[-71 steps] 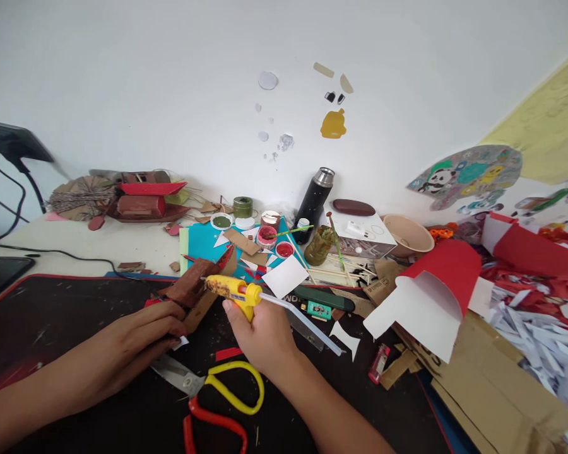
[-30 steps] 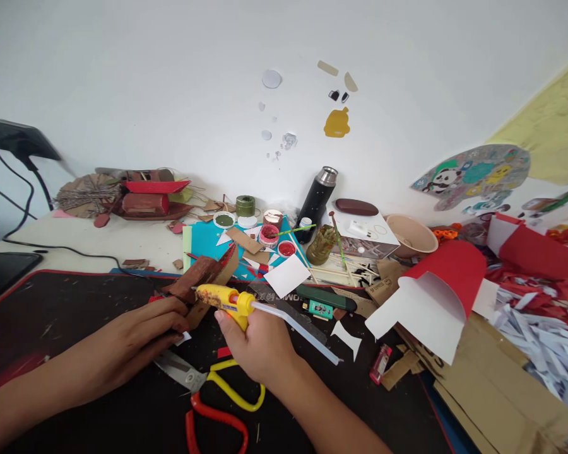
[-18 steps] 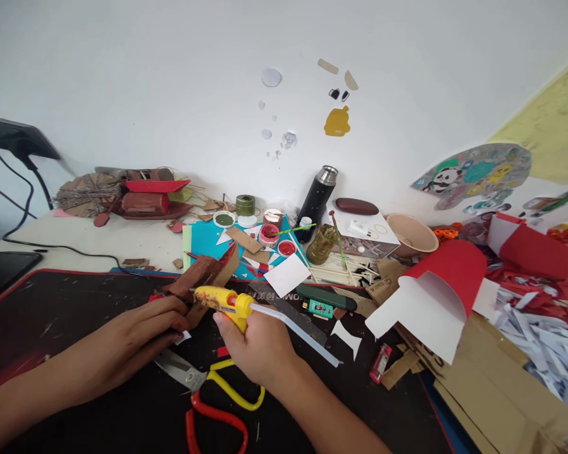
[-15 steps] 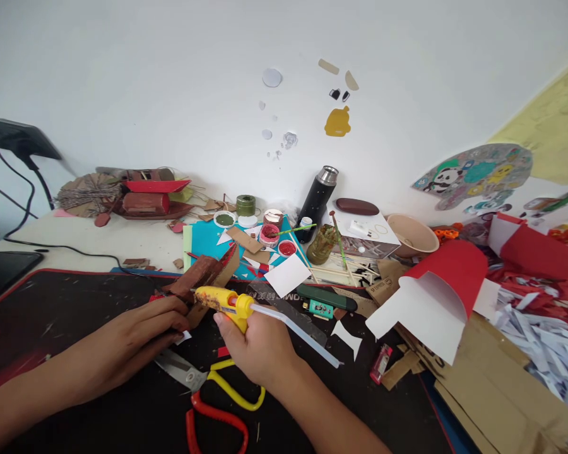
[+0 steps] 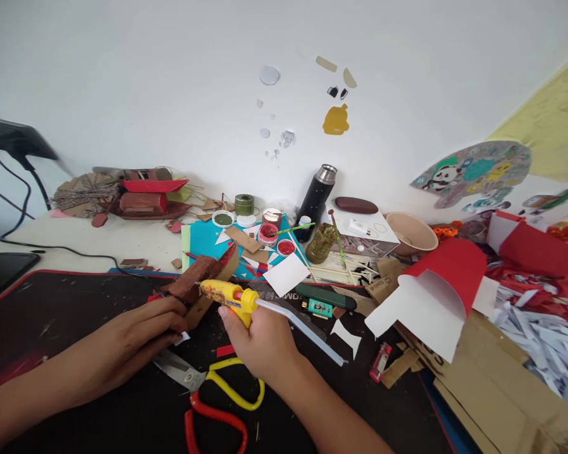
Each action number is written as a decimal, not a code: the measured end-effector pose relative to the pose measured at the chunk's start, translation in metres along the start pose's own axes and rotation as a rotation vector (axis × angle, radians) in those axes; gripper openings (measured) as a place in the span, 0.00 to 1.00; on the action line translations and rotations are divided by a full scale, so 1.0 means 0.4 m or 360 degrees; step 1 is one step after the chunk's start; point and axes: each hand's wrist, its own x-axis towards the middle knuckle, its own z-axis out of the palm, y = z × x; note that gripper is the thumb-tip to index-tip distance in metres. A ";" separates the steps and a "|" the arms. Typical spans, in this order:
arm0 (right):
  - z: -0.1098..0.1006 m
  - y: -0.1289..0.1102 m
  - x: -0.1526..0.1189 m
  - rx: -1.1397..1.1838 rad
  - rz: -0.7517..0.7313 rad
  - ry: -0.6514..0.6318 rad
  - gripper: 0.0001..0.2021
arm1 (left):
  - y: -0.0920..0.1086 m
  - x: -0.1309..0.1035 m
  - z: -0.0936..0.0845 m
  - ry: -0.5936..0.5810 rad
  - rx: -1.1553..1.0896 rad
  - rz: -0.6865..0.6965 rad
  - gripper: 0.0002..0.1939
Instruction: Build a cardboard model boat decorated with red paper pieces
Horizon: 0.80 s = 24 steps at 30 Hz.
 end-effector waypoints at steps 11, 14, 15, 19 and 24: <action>-0.004 0.004 0.009 0.0071 0.0015 0.0035 0.21 | -0.012 -0.005 0.005 -0.0058 -0.0074 0.0005 0.12; -0.004 0.006 0.010 0.0047 0.0022 0.0038 0.22 | -0.011 -0.002 0.006 -0.0061 -0.0077 0.0005 0.12; -0.004 0.006 0.011 0.0039 0.0025 0.0046 0.22 | -0.010 -0.001 0.005 -0.0068 -0.0084 0.0005 0.12; -0.006 0.004 0.015 0.0009 0.0026 0.0081 0.22 | -0.005 0.001 0.001 -0.0089 -0.0103 -0.0003 0.12; -0.010 0.000 0.015 -0.0011 0.0034 0.0099 0.22 | -0.005 -0.002 0.001 -0.0072 -0.0088 0.0001 0.12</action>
